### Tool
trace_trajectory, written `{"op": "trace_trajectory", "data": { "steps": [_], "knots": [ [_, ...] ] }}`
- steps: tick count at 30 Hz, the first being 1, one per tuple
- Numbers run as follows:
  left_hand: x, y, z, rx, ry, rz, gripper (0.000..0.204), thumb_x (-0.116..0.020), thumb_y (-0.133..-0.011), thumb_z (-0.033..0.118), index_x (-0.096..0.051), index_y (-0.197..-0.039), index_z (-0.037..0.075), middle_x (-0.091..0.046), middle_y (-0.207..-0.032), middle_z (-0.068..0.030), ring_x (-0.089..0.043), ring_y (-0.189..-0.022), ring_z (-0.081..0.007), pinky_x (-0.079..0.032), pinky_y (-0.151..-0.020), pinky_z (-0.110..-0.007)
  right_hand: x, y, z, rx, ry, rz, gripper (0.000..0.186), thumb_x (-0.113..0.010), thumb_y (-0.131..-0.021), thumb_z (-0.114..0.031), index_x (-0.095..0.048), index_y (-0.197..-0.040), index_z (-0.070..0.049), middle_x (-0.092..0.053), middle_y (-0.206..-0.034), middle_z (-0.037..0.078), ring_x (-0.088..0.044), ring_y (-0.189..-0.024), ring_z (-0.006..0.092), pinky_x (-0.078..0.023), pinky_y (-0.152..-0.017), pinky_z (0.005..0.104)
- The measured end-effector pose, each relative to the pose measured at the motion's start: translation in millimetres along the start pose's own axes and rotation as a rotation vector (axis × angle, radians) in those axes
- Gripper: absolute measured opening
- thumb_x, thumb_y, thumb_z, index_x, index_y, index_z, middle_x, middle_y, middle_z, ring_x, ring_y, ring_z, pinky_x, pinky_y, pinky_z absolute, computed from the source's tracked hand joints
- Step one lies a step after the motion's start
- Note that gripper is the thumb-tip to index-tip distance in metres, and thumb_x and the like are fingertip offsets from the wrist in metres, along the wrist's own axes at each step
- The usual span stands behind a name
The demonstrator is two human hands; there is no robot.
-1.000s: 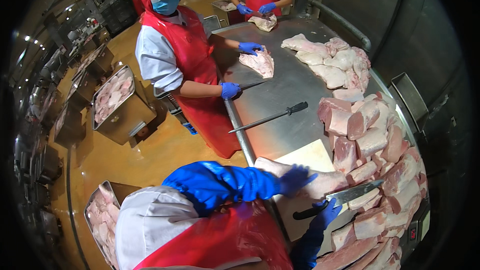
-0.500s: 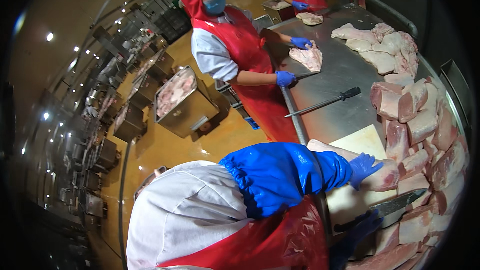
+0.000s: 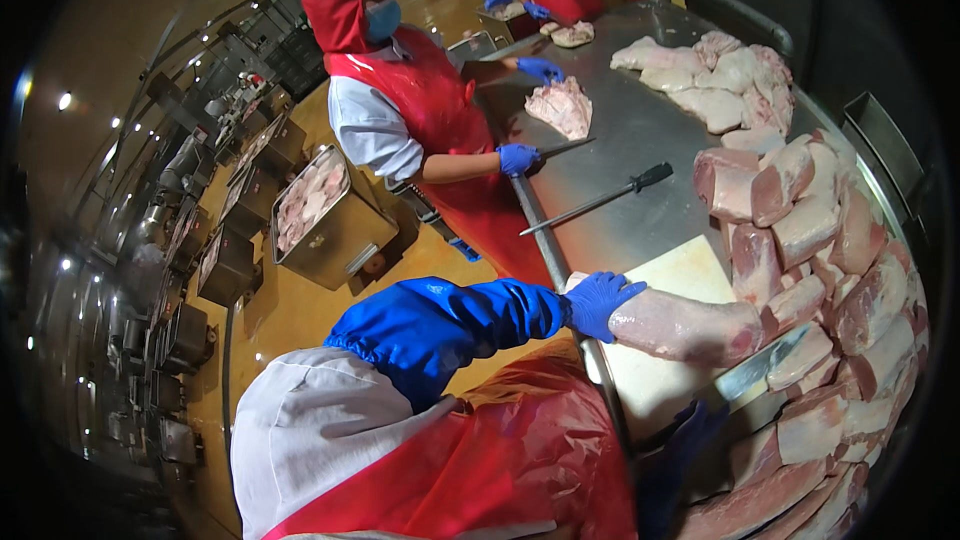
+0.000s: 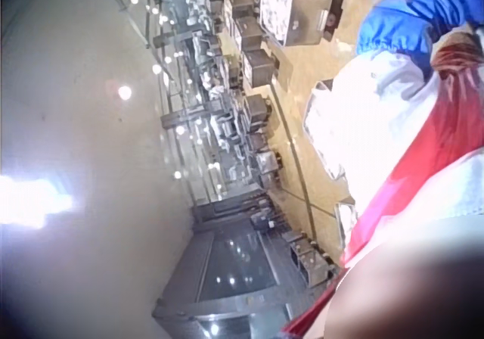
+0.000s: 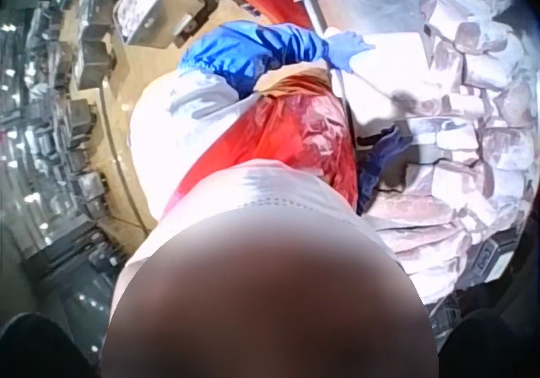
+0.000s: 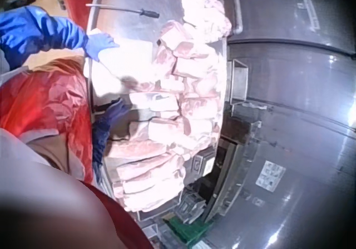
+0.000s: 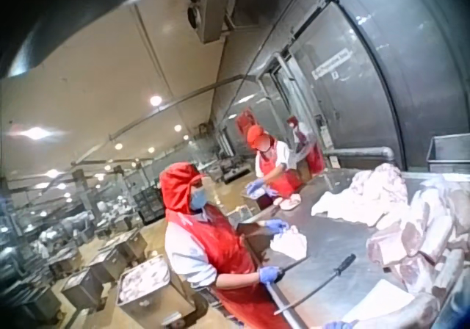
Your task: The person repeatedly picks up pieces of raw meat from a stainless steel table, places them on a white cutting board, and cuts them with a knife. The cut pieces are then moved to a metal tray. The task continues with multiple pieces of meat handled one at a time.
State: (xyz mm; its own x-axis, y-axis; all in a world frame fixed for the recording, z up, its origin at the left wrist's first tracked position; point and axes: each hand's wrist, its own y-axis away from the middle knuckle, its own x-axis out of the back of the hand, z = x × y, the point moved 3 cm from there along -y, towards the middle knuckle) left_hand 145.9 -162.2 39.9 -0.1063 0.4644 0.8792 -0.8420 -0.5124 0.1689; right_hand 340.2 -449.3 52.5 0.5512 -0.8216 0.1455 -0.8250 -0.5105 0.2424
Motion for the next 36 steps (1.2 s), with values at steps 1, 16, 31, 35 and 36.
{"op": "trace_trajectory", "data": {
  "steps": [1,16,31,35,36],
  "knots": [
    [-1,1,8,-0.092,0.014,0.074,0.116,-0.085,-0.054,0.041,-0.033,-0.154,0.01,-0.056,-0.127,-0.0219,-0.057,-0.109,-0.0415,-0.046,-0.097,-0.051,4,-16,16,0.006,-0.061,-0.025,0.05,-0.051,-0.103,-0.02,-0.037,-0.145,0.002,-0.054,-0.079,0.005,-0.054,-0.066,0.0137,-0.047,-0.06,0.0297],
    [2,-4,-14,-0.458,0.615,0.133,0.024,-0.078,-0.072,0.026,-0.068,-0.082,0.006,-0.065,-0.073,-0.0109,-0.066,-0.07,-0.0263,-0.055,-0.065,-0.038,-70,-22,-98,-0.173,-0.268,-0.253,0.032,-0.051,-0.102,-0.033,-0.055,-0.08,-0.01,-0.048,-0.066,0.001,-0.057,-0.059,0.015,-0.05,-0.037,0.0381],
    [40,1,14,-0.241,0.025,-0.022,0.106,-0.085,-0.066,0.031,-0.032,-0.155,0.007,-0.048,-0.141,-0.0245,-0.049,-0.127,-0.0419,-0.04,-0.108,-0.049,-23,48,-44,0.104,0.655,-0.082,0.021,-0.055,-0.095,-0.009,-0.06,-0.112,0.002,-0.065,-0.091,0.021,-0.065,-0.074,0.0366,-0.053,-0.07,0.0435],
    [65,-8,44,-0.164,0.09,-0.126,0.102,-0.083,-0.069,0.03,-0.032,-0.154,0.005,-0.047,-0.144,-0.0263,-0.044,-0.135,-0.0434,-0.036,-0.113,-0.049,-39,16,-42,0.204,0.772,-0.087,0.023,-0.051,-0.097,-0.015,-0.055,-0.115,-0.001,-0.065,-0.098,0.024,-0.066,-0.083,0.044,-0.053,-0.074,0.0524],
    [62,-12,55,-0.207,0.093,-0.085,0.102,-0.083,-0.069,0.03,-0.033,-0.154,0.005,-0.046,-0.145,-0.0262,-0.044,-0.135,-0.0435,-0.037,-0.113,-0.049,-49,9,-45,0.197,0.788,-0.08,0.023,-0.051,-0.097,-0.016,-0.054,-0.116,-0.002,-0.064,-0.098,0.024,-0.066,-0.084,0.0445,-0.053,-0.074,0.0537]
  ]
}}
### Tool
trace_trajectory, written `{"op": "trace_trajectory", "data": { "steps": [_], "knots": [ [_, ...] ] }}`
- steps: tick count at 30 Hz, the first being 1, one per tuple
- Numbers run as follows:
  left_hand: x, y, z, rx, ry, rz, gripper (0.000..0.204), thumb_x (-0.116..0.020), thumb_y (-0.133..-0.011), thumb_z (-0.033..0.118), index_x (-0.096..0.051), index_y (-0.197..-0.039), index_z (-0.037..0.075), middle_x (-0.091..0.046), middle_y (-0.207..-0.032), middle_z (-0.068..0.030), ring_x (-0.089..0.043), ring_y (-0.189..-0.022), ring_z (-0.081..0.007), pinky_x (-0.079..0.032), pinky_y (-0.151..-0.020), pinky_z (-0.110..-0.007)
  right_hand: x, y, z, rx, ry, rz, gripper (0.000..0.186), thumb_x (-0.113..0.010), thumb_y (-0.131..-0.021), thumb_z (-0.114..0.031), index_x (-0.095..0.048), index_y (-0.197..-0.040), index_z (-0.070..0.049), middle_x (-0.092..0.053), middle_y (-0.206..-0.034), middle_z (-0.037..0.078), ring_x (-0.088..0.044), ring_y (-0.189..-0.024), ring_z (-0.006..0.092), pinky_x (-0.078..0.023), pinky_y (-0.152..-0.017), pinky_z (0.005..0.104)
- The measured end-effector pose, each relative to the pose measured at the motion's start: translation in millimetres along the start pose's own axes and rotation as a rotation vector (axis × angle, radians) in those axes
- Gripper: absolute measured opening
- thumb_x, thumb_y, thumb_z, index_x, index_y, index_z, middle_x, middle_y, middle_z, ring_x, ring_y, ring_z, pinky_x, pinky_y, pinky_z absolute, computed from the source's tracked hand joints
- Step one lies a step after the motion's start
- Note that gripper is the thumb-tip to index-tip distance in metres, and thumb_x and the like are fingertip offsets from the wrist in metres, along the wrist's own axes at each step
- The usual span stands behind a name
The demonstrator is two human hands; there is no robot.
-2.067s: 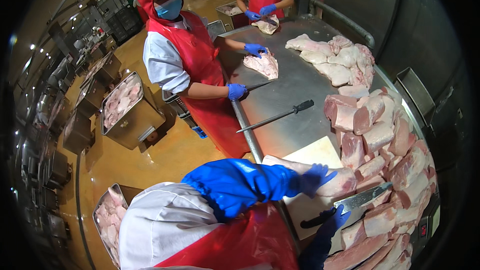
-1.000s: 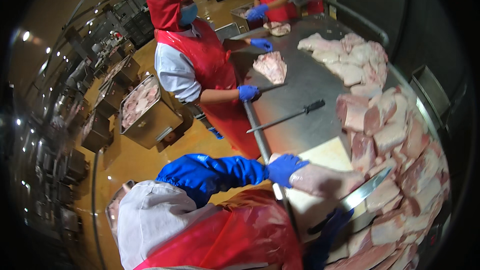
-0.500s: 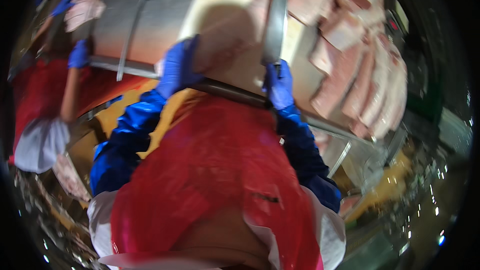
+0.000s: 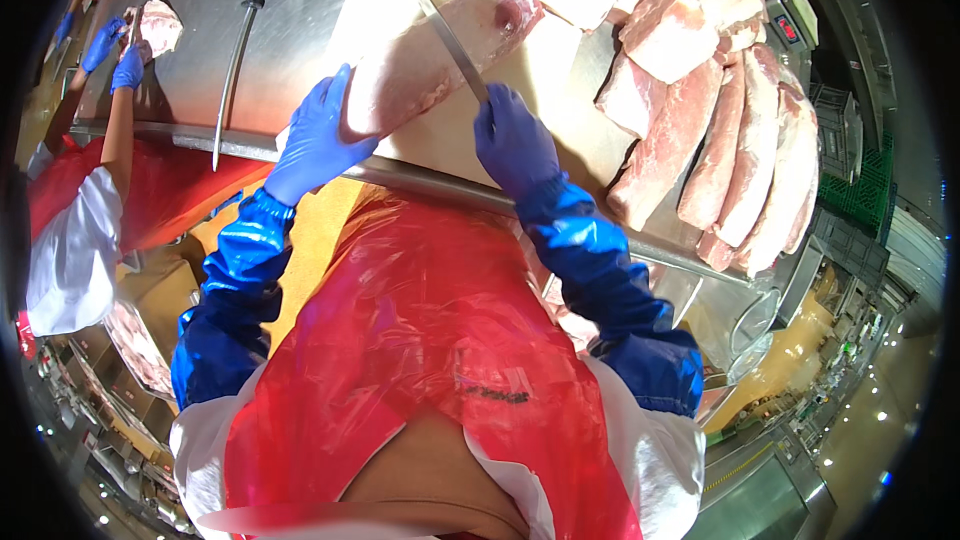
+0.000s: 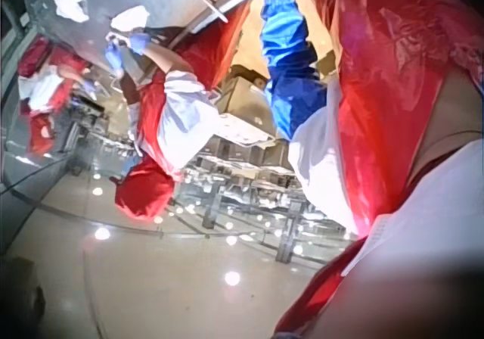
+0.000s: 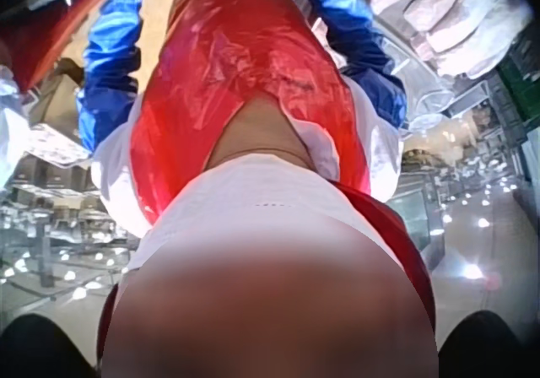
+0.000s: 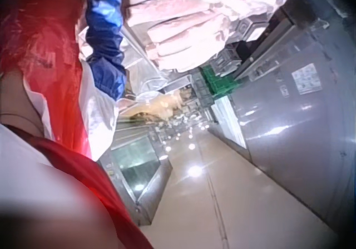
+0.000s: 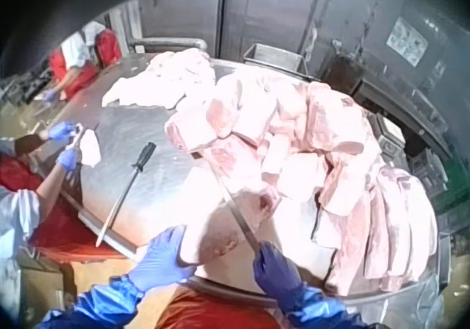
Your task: The person repeatedly picks up pieces of raw meat from a stainless steel table, places them on a white cutting board, and cuts them with a knife. The cut pieces are then moved to a metal tray. The task continues with multiple pieces of meat handled one at a time.
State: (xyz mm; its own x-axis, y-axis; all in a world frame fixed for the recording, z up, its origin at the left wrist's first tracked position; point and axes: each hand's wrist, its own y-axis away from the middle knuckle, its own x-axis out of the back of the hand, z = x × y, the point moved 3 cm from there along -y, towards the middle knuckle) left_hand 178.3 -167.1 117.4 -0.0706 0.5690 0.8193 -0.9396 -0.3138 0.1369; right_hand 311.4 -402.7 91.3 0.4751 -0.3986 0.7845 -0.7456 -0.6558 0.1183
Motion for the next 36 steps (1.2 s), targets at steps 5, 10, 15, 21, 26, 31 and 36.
{"op": "trace_trajectory", "data": {
  "steps": [5,10,15,21,26,31,36],
  "knots": [
    [-30,-43,4,-0.078,-0.066,0.038,0.102,-0.086,-0.064,0.034,-0.039,-0.149,0.004,-0.053,-0.139,-0.0244,-0.053,-0.124,-0.0422,-0.044,-0.105,-0.049,10,-21,-21,0.008,0.228,-0.127,0.024,-0.049,-0.097,-0.018,-0.05,-0.118,-0.006,-0.065,-0.096,0.025,-0.067,-0.079,0.0446,-0.053,-0.069,0.0554],
    [-34,-44,12,-0.037,-0.065,-0.058,0.105,-0.085,-0.059,0.036,-0.039,-0.147,0.004,-0.053,-0.134,-0.0209,-0.054,-0.119,-0.0395,-0.045,-0.099,-0.051,32,32,35,-0.098,0.34,-0.416,0.036,-0.047,-0.095,-0.014,-0.055,-0.129,-0.005,-0.067,-0.097,0.028,-0.068,-0.085,0.0443,-0.053,-0.074,0.055],
    [-29,-45,31,-0.009,-0.114,-0.084,0.108,-0.085,-0.059,0.038,-0.036,-0.149,0.004,-0.051,-0.135,-0.02,-0.052,-0.117,-0.0389,-0.043,-0.096,-0.054,-40,-75,14,-0.049,0.136,-0.22,0.034,-0.044,-0.099,-0.018,-0.053,-0.131,-0.009,-0.068,-0.109,0.022,-0.066,-0.099,0.0418,-0.052,-0.086,0.0506],
    [9,-62,38,0.097,0.156,-0.32,0.103,-0.082,-0.071,0.027,-0.028,-0.156,0.004,-0.043,-0.15,-0.0235,-0.047,-0.133,-0.0394,-0.037,-0.111,-0.049,-32,27,84,-0.214,0.194,-0.413,0.029,-0.044,-0.101,-0.02,-0.053,-0.126,-0.009,-0.068,-0.095,0.021,-0.066,-0.086,0.0424,-0.052,-0.072,0.0543],
    [-41,-155,-22,0.103,1.146,-0.341,0.081,-0.075,-0.089,0.027,-0.034,-0.154,0.002,-0.052,-0.145,-0.0137,-0.047,-0.134,-0.0251,-0.034,-0.116,-0.035,46,165,130,-0.2,0.071,-0.198,0.019,-0.056,-0.099,-0.021,-0.056,-0.11,-0.005,-0.063,-0.084,0.023,-0.062,-0.078,0.0467,-0.05,-0.066,0.0525],
    [-83,-206,86,0.085,0.903,-0.543,0.073,-0.08,-0.081,0.028,-0.05,-0.143,0.004,-0.062,-0.13,-0.0093,-0.059,-0.117,-0.0189,-0.045,-0.103,-0.031,75,106,127,-0.599,-0.952,0.09,0.02,-0.057,-0.104,-0.023,-0.056,-0.117,-0.008,-0.064,-0.095,0.0,-0.06,-0.076,0.0101,-0.052,-0.059,0.0271],
    [-138,-149,123,0.299,1.254,-0.534,0.054,-0.068,-0.09,0.02,-0.053,-0.14,0.008,-0.062,-0.115,-0.0025,-0.06,-0.099,-0.0123,-0.051,-0.083,-0.026,35,-25,136,-0.311,-1.106,0.436,0.03,-0.059,-0.101,-0.018,-0.058,-0.127,-0.004,-0.062,-0.105,0.002,-0.056,-0.096,0.0112,-0.047,-0.086,0.027]
  ]
}}
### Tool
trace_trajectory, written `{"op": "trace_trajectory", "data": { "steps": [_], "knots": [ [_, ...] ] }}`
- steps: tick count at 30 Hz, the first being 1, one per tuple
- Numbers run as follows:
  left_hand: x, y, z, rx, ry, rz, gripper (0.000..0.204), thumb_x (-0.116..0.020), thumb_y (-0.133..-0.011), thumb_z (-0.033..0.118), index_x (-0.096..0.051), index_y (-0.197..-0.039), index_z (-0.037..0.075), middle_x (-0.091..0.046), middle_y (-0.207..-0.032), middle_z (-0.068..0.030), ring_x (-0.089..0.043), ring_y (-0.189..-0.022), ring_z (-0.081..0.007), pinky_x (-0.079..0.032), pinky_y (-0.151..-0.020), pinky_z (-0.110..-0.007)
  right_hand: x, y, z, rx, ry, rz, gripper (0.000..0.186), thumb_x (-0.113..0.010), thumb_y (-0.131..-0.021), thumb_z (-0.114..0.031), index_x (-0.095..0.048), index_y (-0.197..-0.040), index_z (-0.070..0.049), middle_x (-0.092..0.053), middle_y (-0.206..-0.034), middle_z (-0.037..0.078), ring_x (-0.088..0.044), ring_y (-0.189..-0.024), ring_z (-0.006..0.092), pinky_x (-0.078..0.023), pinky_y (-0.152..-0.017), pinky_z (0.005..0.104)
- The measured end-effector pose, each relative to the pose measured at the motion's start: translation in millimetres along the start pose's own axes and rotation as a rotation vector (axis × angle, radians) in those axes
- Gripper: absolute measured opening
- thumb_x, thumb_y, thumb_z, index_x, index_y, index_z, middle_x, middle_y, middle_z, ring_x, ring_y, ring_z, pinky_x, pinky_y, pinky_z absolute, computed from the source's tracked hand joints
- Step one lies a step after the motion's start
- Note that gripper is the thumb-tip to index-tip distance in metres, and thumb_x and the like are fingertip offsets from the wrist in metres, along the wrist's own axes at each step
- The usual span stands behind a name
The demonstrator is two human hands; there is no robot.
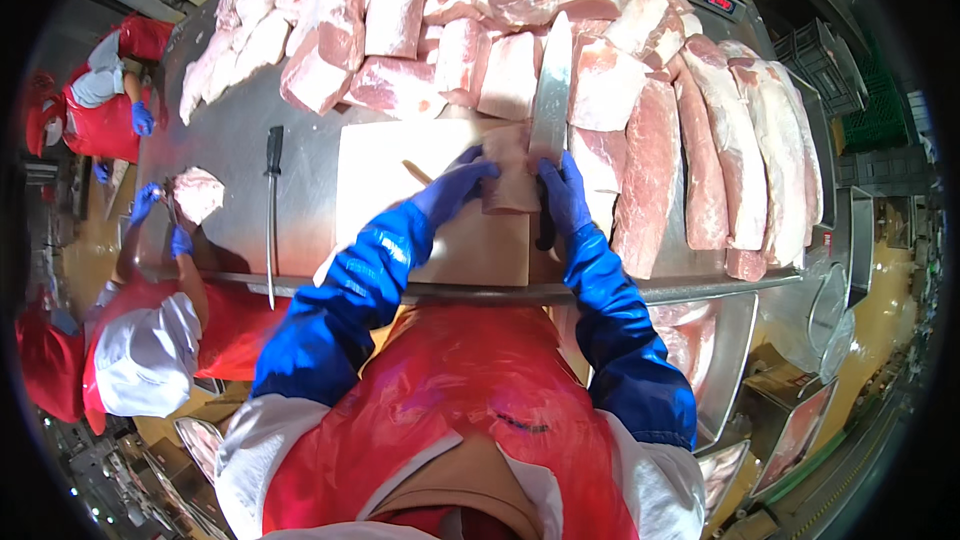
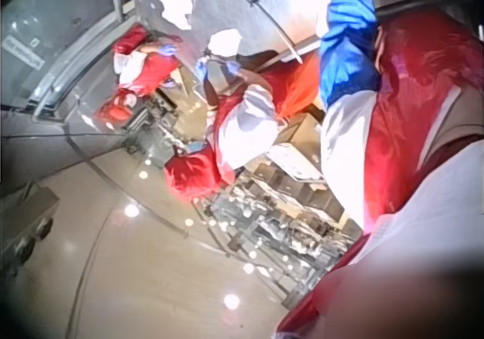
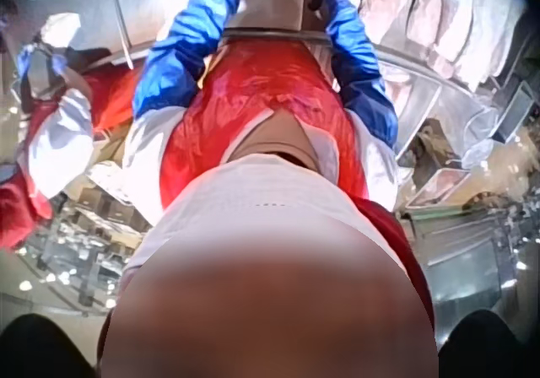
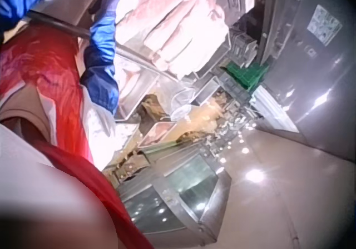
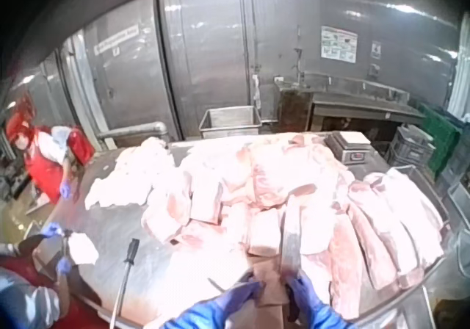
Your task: The person repeatedly picks up pieces of raw meat from a stainless steel table, places them on a white cutting board, and cuts them with a knife. The cut pieces are then moved to a metal tray. The task continues with multiple pieces of meat handled one at a time.
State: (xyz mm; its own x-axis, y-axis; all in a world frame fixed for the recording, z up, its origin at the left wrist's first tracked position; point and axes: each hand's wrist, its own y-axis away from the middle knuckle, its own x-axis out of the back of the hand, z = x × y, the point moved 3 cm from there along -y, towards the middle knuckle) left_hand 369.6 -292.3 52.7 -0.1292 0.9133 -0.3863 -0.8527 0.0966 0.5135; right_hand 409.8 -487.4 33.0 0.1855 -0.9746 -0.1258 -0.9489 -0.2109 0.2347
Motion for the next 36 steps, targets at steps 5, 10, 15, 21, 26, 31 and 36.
{"op": "trace_trajectory", "data": {
  "steps": [5,10,15,21,26,31,36],
  "knots": [
    [23,2,101,-0.47,-0.051,0.066,0.053,-0.061,-0.095,0.015,-0.044,-0.144,0.004,-0.057,-0.12,-0.0033,-0.055,-0.105,-0.0115,-0.051,-0.088,-0.027,-63,-70,-80,0.516,0.341,-0.066,0.022,-0.055,-0.101,-0.02,-0.062,-0.112,-0.003,-0.063,-0.102,0.008,-0.058,-0.092,0.0164,-0.047,-0.081,0.0316],
    [43,9,146,-0.465,-0.585,0.381,0.068,-0.074,-0.089,0.023,-0.043,-0.147,0.006,-0.059,-0.126,-0.0162,-0.059,-0.113,-0.0196,-0.049,-0.096,-0.034,-67,-104,-124,0.377,0.439,0.082,0.04,-0.056,-0.098,-0.028,-0.058,-0.124,0.004,-0.066,-0.115,0.02,-0.064,-0.105,0.0318,-0.047,-0.092,0.0404],
    [76,152,31,-0.504,-1.703,0.556,0.099,-0.082,-0.073,0.041,-0.035,-0.155,0.012,-0.056,-0.13,-0.0283,-0.056,-0.119,-0.0455,-0.048,-0.098,-0.053,-7,0,-71,0.054,0.183,0.002,0.031,-0.058,-0.103,-0.025,-0.057,-0.121,0.0,-0.067,-0.11,0.008,-0.066,-0.097,0.0193,-0.055,-0.083,0.0317],
    [88,120,50,-0.175,-1.346,0.327,0.096,-0.08,-0.073,0.04,-0.034,-0.155,0.018,-0.056,-0.133,-0.0256,-0.056,-0.118,-0.0465,-0.048,-0.1,-0.052,-6,68,-31,-0.091,0.024,0.005,0.018,-0.057,-0.103,-0.022,-0.054,-0.106,-0.004,-0.064,-0.089,0.008,-0.072,-0.079,0.0206,-0.057,-0.059,0.03],
    [57,133,31,-0.228,-1.35,0.533,0.1,-0.08,-0.07,0.05,-0.037,-0.154,0.016,-0.048,-0.144,-0.0262,-0.049,-0.128,-0.0455,-0.04,-0.107,-0.054,-25,82,-42,-0.035,0.432,-0.097,0.017,-0.056,-0.103,-0.022,-0.055,-0.102,-0.005,-0.059,-0.073,0.006,-0.057,-0.049,0.0149,-0.046,-0.046,0.0299],
    [101,222,-10,0.052,-1.398,0.662,0.112,-0.084,-0.068,0.05,-0.027,-0.158,0.016,-0.028,-0.159,-0.0244,-0.026,-0.147,-0.045,-0.02,-0.115,-0.064,-82,122,-45,0.361,0.929,-0.302,0.015,-0.055,-0.098,-0.014,-0.054,-0.107,-0.002,-0.063,-0.083,0.022,-0.064,-0.073,0.0444,-0.05,-0.064,0.0522],
    [90,178,-28,-0.342,-1.464,0.653,0.12,-0.086,-0.064,0.047,-0.023,-0.158,0.008,-0.039,-0.151,-0.0232,-0.036,-0.142,-0.0387,-0.029,-0.113,-0.054,-140,104,-13,0.412,1.185,-0.455,0.023,-0.054,-0.095,-0.015,-0.051,-0.116,-0.005,-0.064,-0.09,0.023,-0.065,-0.081,0.0448,-0.052,-0.067,0.0542]
  ]
}}
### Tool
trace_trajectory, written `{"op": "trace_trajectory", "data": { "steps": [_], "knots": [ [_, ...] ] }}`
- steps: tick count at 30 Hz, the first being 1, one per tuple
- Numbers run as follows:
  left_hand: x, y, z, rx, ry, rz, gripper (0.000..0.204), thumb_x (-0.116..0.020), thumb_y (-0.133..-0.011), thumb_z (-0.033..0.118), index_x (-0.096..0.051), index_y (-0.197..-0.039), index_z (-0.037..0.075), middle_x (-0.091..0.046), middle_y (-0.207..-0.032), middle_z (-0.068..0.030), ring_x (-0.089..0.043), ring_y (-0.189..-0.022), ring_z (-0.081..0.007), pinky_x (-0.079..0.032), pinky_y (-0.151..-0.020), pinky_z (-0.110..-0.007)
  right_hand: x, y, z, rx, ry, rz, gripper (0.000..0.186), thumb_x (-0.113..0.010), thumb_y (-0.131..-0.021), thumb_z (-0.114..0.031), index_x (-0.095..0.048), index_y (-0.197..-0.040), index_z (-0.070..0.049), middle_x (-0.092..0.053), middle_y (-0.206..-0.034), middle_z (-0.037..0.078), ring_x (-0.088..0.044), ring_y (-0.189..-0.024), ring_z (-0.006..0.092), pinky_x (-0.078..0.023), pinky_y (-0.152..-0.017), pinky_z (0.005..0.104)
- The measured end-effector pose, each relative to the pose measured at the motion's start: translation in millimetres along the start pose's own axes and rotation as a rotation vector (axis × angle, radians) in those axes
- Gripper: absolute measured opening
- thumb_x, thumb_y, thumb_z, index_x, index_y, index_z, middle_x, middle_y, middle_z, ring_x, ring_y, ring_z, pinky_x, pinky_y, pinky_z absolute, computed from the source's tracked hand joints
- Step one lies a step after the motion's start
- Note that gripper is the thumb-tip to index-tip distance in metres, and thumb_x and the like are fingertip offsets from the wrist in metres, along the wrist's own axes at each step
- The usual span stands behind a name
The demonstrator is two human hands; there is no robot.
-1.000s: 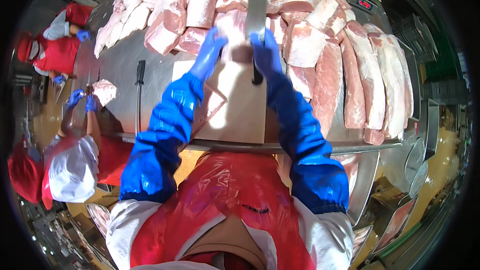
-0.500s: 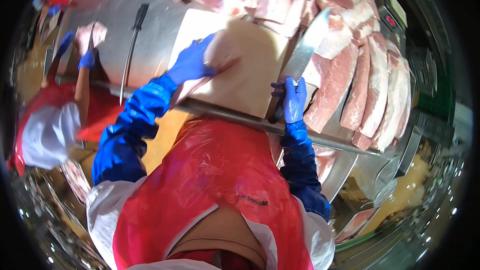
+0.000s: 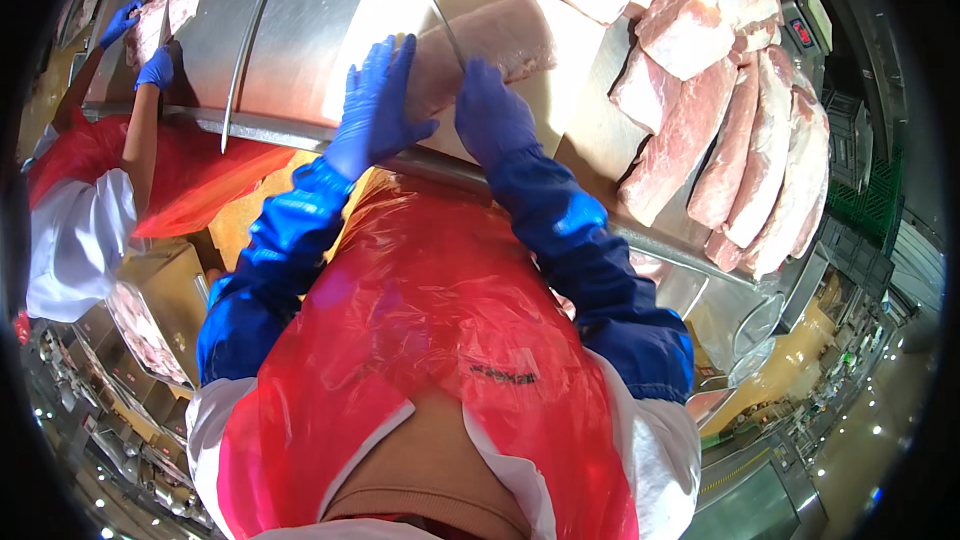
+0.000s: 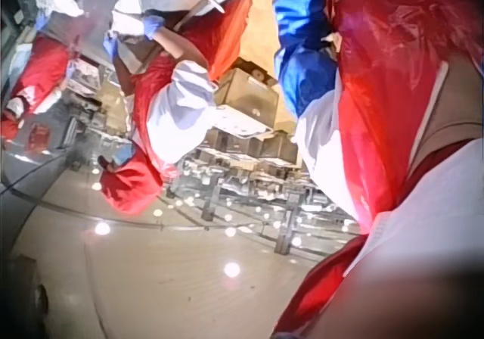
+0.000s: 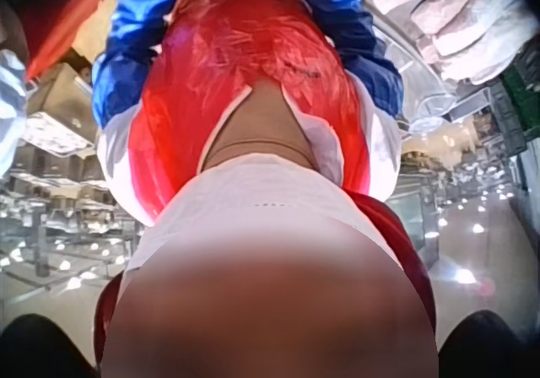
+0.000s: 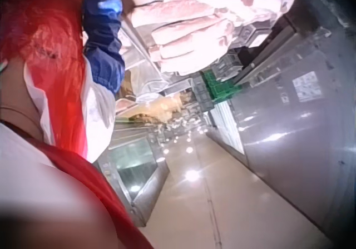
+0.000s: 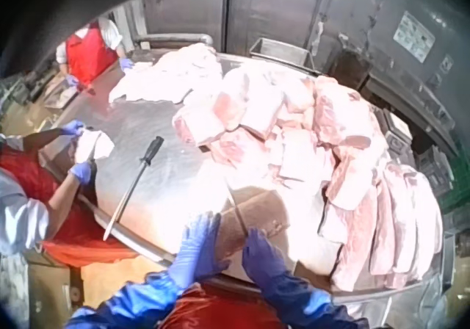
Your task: The person repeatedly picks up pieces of raw meat from a stainless steel table, places them on a white cutting board, and cuts them with a knife. The cut pieces are then moved to a metal tray. The task continues with multiple pieces of meat handled one at a time.
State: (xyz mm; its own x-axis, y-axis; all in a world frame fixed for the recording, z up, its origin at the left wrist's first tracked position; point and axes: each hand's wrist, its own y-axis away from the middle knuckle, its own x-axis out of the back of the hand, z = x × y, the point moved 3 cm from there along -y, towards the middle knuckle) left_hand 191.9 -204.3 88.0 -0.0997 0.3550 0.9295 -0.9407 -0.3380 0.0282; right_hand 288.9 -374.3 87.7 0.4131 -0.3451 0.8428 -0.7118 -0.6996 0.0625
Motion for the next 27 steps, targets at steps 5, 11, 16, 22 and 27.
{"op": "trace_trajectory", "data": {
  "steps": [5,11,16,22,27],
  "knots": [
    [-23,-18,-12,0.024,0.01,-0.027,0.114,-0.086,-0.06,0.045,-0.032,-0.153,0.006,-0.051,-0.138,-0.0155,-0.05,-0.126,-0.0328,-0.036,-0.105,-0.049,14,65,30,-0.201,0.128,-0.326,0.03,-0.05,-0.096,-0.016,-0.048,-0.124,-0.006,-0.066,-0.097,0.026,-0.066,-0.086,0.0448,-0.052,-0.072,0.0565],
    [-5,-38,-9,0.034,0.015,-0.168,0.107,-0.085,-0.063,0.043,-0.037,-0.15,0.005,-0.054,-0.135,-0.0165,-0.054,-0.122,-0.0325,-0.041,-0.102,-0.05,-26,-24,22,-0.176,0.028,-0.248,0.034,-0.046,-0.097,-0.019,-0.05,-0.128,-0.006,-0.068,-0.091,0.027,-0.066,-0.09,0.0469,-0.051,-0.078,0.057],
    [21,-86,-45,0.145,0.115,-0.04,0.095,-0.084,-0.067,0.042,-0.046,-0.144,0.002,-0.063,-0.126,-0.0217,-0.063,-0.115,-0.0368,-0.051,-0.098,-0.047,-28,76,70,-0.217,0.042,-0.343,0.03,-0.05,-0.097,-0.021,-0.051,-0.123,-0.007,-0.067,-0.086,0.028,-0.066,-0.08,0.049,-0.051,-0.07,0.0593],
    [-8,-172,-60,0.006,0.911,-0.413,0.063,-0.068,-0.088,0.022,-0.049,-0.144,-0.001,-0.055,-0.143,-0.0135,-0.048,-0.133,-0.0216,-0.036,-0.114,-0.035,46,178,116,-0.578,-0.693,-0.056,0.02,-0.057,-0.101,-0.023,-0.055,-0.106,-0.004,-0.061,-0.075,0.012,-0.065,-0.066,0.0201,-0.051,-0.059,0.0368],
    [-105,-183,-21,-0.048,1.033,-0.865,0.049,-0.058,-0.097,0.021,-0.052,-0.141,0.0,-0.06,-0.137,-0.0105,-0.058,-0.123,-0.0205,-0.05,-0.102,-0.035,29,24,138,-0.526,-1.32,0.191,0.038,-0.058,-0.103,-0.022,-0.052,-0.135,-0.004,-0.062,-0.113,0.005,-0.059,-0.102,0.0174,-0.054,-0.074,0.0317]
  ]
}}
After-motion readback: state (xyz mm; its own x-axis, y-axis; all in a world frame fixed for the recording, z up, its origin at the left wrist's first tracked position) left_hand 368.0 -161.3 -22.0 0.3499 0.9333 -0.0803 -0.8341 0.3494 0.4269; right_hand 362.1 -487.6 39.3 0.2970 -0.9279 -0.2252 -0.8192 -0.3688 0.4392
